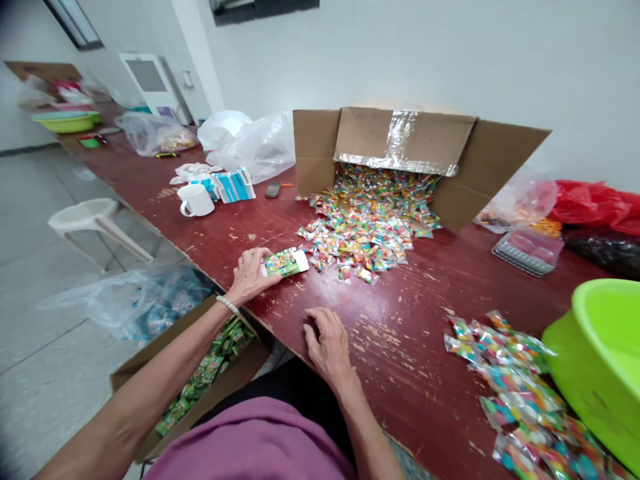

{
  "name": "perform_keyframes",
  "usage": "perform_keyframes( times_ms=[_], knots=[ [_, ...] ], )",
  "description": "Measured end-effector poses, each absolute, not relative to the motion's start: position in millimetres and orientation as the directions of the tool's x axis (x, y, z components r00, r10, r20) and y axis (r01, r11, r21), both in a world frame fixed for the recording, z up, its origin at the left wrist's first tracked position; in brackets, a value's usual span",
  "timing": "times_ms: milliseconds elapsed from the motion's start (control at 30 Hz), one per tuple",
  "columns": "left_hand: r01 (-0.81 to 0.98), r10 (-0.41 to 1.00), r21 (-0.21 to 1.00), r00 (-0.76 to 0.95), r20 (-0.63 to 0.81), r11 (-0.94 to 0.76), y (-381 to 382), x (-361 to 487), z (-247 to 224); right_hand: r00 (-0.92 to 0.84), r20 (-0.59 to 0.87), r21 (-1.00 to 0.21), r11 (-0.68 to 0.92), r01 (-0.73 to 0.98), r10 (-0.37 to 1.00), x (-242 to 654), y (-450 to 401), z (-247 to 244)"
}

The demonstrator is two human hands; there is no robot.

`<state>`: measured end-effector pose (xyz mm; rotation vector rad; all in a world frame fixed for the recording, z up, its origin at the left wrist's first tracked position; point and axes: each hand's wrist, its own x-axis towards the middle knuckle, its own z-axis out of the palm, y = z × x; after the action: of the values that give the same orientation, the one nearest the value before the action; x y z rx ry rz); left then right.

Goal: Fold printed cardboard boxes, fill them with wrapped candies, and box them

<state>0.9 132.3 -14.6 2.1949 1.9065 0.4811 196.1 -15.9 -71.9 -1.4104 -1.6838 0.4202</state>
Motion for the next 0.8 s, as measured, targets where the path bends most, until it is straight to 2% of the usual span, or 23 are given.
perform_keyframes(
  times_ms=[100,167,267,333,367,433,467,533,633,700,800],
  knots=[
    [0.912,0.982,0.381,0.1,0.158,-0.154,120.7,3.0,-4.2,0.087,0.358,-0.79,0.252,0.558,0.93,195.8,-15.1,-69.8],
    [0.888,0.979,0.426,0.11,0.172,-0.174,105.3,6.6,2.3,0.188,0.266,-0.887,0.164,0.431,0.946,194.0,-13.3,-65.9],
    [0.814,0.964,0.518,0.215,0.154,-0.265,67.3,13.4,5.5,0.289,0.053,-0.999,0.053,0.008,0.956,188.6,-10.9,-54.6],
    [0.732,0.956,0.62,0.269,0.117,-0.282,39.2,15.5,4.0,0.272,-0.039,-0.969,0.03,-0.245,0.961,185.2,-11.6,-45.2],
    [0.652,0.956,0.719,0.286,0.063,-0.242,27.5,15.1,3.3,0.261,-0.064,-0.951,0.02,-0.31,0.963,184.1,-13.0,-40.6],
    [0.392,0.916,0.92,0.377,-0.139,-0.022,12.3,11.9,3.8,0.24,-0.089,-0.941,-0.002,-0.339,0.967,183.2,-17.5,-32.1],
    [0.254,0.85,0.958,0.467,-0.244,0.136,9.1,9.6,5.0,0.215,-0.09,-0.945,-0.015,-0.327,0.972,183.2,-20.2,-28.3],
    [0.088,0.645,0.904,0.672,-0.364,0.419,8.8,5.5,8.2,0.119,-0.075,-0.957,-0.038,-0.288,0.99,183.1,-25.8,-21.1],
    [0.022,0.41,0.79,0.846,-0.341,0.612,11.4,4.4,9.3,-0.031,-0.037,-0.976,-0.043,-0.212,0.999,181.1,-32.1,-12.1],
    [-0.015,0.352,0.732,0.883,-0.31,0.682,9.5,6.3,6.4,-0.072,-0.009,-0.985,-0.021,-0.169,0.997,180.1,-34.4,-8.6],
    [-0.07,0.371,0.699,0.882,-0.29,0.712,3.7,8.5,0.9,0.01,0.065,-0.996,0.065,-0.067,0.998,182.4,-36.7,-6.8]
  ],
)
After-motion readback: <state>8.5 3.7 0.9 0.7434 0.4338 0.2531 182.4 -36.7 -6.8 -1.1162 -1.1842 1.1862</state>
